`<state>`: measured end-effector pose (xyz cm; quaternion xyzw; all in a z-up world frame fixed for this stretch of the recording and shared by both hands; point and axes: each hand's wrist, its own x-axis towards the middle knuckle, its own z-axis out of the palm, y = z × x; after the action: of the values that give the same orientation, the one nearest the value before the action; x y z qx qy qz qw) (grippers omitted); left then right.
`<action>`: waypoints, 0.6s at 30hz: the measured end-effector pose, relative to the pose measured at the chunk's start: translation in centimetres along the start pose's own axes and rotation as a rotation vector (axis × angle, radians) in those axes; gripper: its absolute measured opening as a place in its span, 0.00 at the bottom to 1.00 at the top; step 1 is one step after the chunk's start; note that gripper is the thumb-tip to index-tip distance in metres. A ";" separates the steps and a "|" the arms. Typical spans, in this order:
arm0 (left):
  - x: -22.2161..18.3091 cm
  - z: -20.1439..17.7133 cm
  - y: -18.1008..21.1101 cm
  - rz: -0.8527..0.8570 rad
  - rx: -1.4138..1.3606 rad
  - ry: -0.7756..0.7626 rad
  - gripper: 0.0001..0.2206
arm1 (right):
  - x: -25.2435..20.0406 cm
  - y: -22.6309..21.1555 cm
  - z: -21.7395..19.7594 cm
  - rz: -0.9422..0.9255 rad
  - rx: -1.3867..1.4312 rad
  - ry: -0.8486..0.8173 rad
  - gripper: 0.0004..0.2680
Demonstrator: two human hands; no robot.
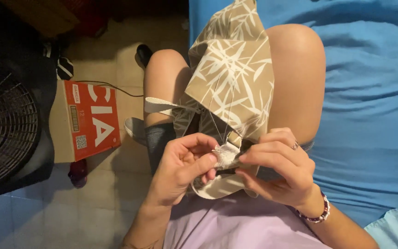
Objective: Hand-sewing a strap onto a fabric bag, cutting the thread with scissors, and using a lint roller.
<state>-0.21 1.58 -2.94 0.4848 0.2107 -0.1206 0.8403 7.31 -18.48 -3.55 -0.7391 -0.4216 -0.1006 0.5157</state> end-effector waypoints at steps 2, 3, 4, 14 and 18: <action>-0.1 0.2 -0.2 -0.016 -0.038 -0.012 0.07 | -0.1 0.1 0.4 0.008 -0.006 -0.006 0.09; -0.1 0.3 -0.2 0.008 -0.009 0.001 0.07 | -0.2 0.2 0.6 0.008 0.019 0.013 0.07; -0.1 0.4 -0.2 0.033 0.020 0.014 0.07 | -0.3 0.3 0.8 0.008 0.045 0.032 0.05; -0.5 1.8 -0.7 0.073 0.167 0.196 0.09 | -0.8 0.1 0.3 -0.073 0.112 0.041 0.05; -0.5 1.5 -0.7 0.064 0.139 0.186 0.08 | -3.3 0.5 -0.5 0.038 0.535 0.085 0.11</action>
<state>-0.59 -0.10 -2.59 0.5573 0.2634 -0.0625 0.7850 5.72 -20.64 -5.59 -0.5795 -0.3973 -0.0069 0.7115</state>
